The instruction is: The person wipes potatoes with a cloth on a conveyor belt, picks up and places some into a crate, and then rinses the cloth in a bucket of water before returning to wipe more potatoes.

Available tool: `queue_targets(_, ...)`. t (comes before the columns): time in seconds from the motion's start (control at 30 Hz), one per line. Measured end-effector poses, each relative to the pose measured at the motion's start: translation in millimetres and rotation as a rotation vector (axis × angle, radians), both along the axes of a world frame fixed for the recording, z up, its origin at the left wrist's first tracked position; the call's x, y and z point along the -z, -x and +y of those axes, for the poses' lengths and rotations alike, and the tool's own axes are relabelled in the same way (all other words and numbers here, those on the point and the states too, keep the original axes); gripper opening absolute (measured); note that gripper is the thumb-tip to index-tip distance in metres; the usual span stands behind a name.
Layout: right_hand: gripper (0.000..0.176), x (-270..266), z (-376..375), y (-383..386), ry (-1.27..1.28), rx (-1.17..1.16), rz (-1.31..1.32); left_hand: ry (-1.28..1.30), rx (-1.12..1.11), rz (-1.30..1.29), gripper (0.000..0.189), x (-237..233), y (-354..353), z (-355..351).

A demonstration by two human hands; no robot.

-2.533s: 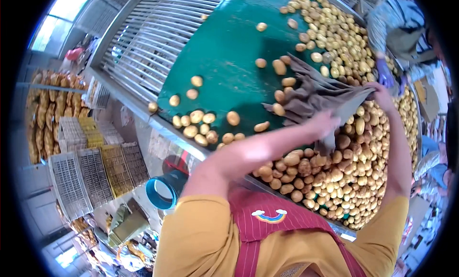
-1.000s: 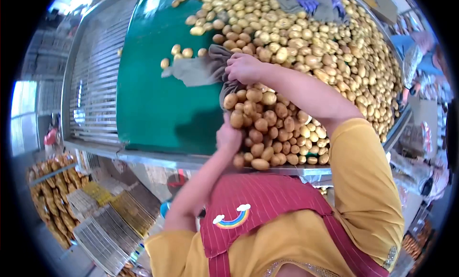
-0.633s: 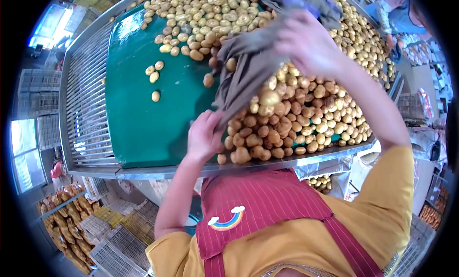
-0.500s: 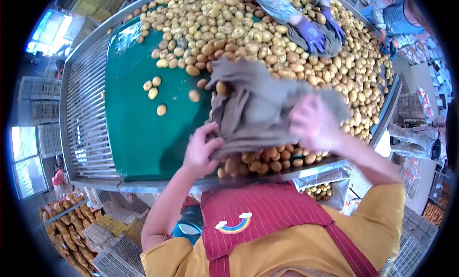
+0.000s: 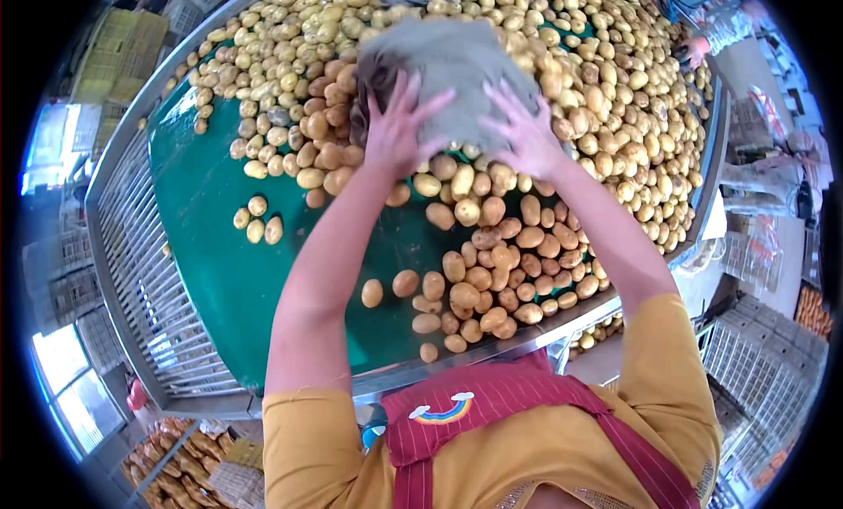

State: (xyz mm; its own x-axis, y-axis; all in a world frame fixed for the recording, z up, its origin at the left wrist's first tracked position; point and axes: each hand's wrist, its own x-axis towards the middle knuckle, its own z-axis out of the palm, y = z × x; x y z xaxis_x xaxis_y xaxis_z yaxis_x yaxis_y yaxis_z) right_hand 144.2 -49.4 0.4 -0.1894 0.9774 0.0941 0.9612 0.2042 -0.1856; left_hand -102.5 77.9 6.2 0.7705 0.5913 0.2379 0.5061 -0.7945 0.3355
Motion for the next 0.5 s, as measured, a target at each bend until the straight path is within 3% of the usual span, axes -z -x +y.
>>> queue_targets(0.07, 0.046, 15, 43, 4, -0.064, 0.142, -0.025, 0.129, -0.067, -0.113, 0.068, 2, -20, 33)
queue_targets(0.17, 0.057, -28, 45, 34, 0.412, 0.242, -0.007, 0.173, -0.043, -0.098, 0.063, 15, -9, 32)
queue_targets(0.2, 0.058, -29, 28, 41, 0.39, 0.285, 0.183, 0.136, 0.018, -0.066, 0.063, 16, 9, 21)
queue_targets(0.23, 0.055, -36, -2, 46, 0.46, 0.238, 0.19, 0.088, 0.074, -0.043, 0.063, 13, 25, 10)
queue_targets(0.27, 0.052, -44, -36, 58, 0.427, 0.139, 0.11, 0.144, 0.122, 0.047, 0.066, 10, 45, -16)
queue_targets(0.3, 0.064, -45, -76, 69, 0.325, 0.073, 0.101, 0.2, 0.21, 0.048, 0.07, 5, 72, -45)
queue_targets(0.33, 0.068, -37, -110, 80, 0.381, -0.001, -0.058, 0.162, 0.316, 0.161, 0.073, -12, 88, -72)
queue_targets(0.37, 0.067, -49, -139, 93, 0.347, 0.026, -0.018, 0.232, 0.376, 0.282, 0.074, -14, 100, -93)
queue_targets(0.47, 0.06, -58, -162, 103, 0.553, 0.174, 0.072, 0.219, 0.478, 0.229, 0.075, -15, 83, -111)
queue_targets(0.5, 0.055, -35, -156, 89, 0.45, 0.17, 0.043, 0.214, 0.465, 0.257, 0.077, -11, 66, -104)
